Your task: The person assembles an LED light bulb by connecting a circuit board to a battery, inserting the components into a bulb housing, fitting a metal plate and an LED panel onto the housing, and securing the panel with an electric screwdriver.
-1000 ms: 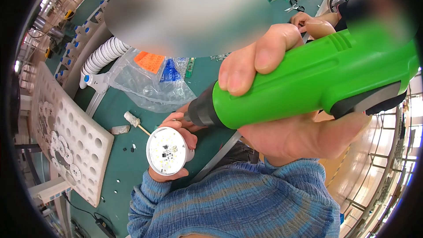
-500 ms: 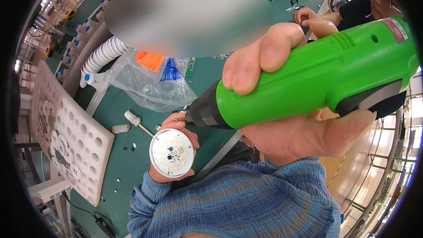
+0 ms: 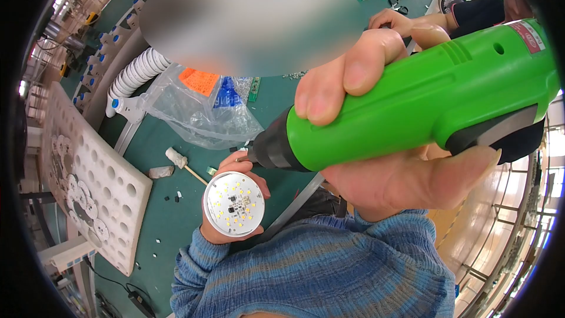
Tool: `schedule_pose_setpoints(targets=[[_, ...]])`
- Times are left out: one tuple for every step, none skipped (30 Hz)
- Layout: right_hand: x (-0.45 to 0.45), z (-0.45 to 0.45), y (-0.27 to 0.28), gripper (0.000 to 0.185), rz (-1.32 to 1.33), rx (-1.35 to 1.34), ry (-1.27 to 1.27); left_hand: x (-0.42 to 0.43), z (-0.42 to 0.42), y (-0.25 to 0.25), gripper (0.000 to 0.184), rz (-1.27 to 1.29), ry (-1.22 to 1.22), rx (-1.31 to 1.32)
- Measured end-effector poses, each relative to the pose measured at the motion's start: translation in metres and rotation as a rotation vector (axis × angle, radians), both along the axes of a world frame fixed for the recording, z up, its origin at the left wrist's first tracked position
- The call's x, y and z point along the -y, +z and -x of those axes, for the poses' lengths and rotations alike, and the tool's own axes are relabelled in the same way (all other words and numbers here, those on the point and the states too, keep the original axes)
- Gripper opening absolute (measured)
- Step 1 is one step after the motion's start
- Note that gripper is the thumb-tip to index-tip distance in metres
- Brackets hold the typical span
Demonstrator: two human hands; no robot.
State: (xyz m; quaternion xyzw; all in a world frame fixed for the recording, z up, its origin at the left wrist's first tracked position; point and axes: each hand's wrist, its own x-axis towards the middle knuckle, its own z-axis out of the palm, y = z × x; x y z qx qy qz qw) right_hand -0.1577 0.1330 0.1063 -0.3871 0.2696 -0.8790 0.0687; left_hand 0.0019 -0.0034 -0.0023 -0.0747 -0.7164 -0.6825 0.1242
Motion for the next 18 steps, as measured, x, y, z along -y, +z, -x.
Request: schedule_pose_setpoints(targets=[[0.0,0.0,0.0,0.078,-0.005,-0.003,0.0,-0.001,0.0,0.0,0.09,-0.015,0.008,0.01],[0.0,0.0,0.0,0.078,-0.008,-0.006,0.003,-0.002,-0.001,0.001,0.089,0.003,0.021,0.015],[0.0,0.001,0.0,0.078,-0.009,-0.008,0.005,-0.002,-0.001,0.003,0.088,0.02,0.034,0.02],[0.0,0.001,0.0,0.079,-0.011,-0.01,0.007,-0.002,-0.001,0.006,0.087,0.069,0.051,0.019],[0.0,0.001,0.0,0.079,-0.011,-0.01,0.007,-0.002,0.0,0.009,0.084,0.093,0.062,0.015],[0.0,0.001,-0.001,0.079,-0.011,-0.008,0.01,-0.002,0.0,0.013,0.082,0.117,0.072,0.011],[0.0,0.001,-0.001,0.079,-0.011,-0.005,0.013,-0.003,0.002,0.018,0.079,0.115,0.076,0.002],[0.001,0.001,-0.001,0.079,-0.012,-0.001,0.019,-0.004,0.003,0.02,0.076,0.114,0.08,-0.006],[0.001,0.001,0.0,0.079,-0.014,0.002,0.023,-0.004,0.003,0.02,0.076,0.14,0.082,-0.014],[0.001,0.001,0.0,0.079,-0.017,0.004,0.027,-0.004,0.003,0.02,0.075,0.165,0.083,-0.021],[0.001,0.001,0.0,0.08,-0.021,0.003,0.03,-0.004,0.003,0.02,0.075,0.19,0.085,-0.028],[0.001,0.001,0.0,0.08,-0.022,0.001,0.036,-0.004,0.003,0.02,0.075,0.187,0.089,-0.029],[0.001,0.001,0.001,0.08,-0.023,-0.002,0.042,-0.005,0.003,0.02,0.075,0.185,0.094,-0.031],[0.001,0.001,0.001,0.08,-0.022,-0.006,0.051,-0.005,0.003,0.021,0.074,0.182,0.098,-0.034],[0.001,0.002,0.002,0.08,-0.026,-0.016,0.061,-0.005,0.003,0.021,0.074,0.163,0.102,-0.027],[0.001,0.002,0.002,0.08,-0.031,-0.027,0.071,-0.006,0.003,0.021,0.074,0.145,0.105,-0.021],[0.0,0.004,0.003,0.079,-0.041,-0.043,0.081,-0.006,0.003,0.021,0.074,0.126,0.108,-0.015],[-0.001,0.004,0.003,0.079,-0.045,-0.047,0.089,-0.007,0.003,0.021,0.074,0.114,0.108,-0.01]])
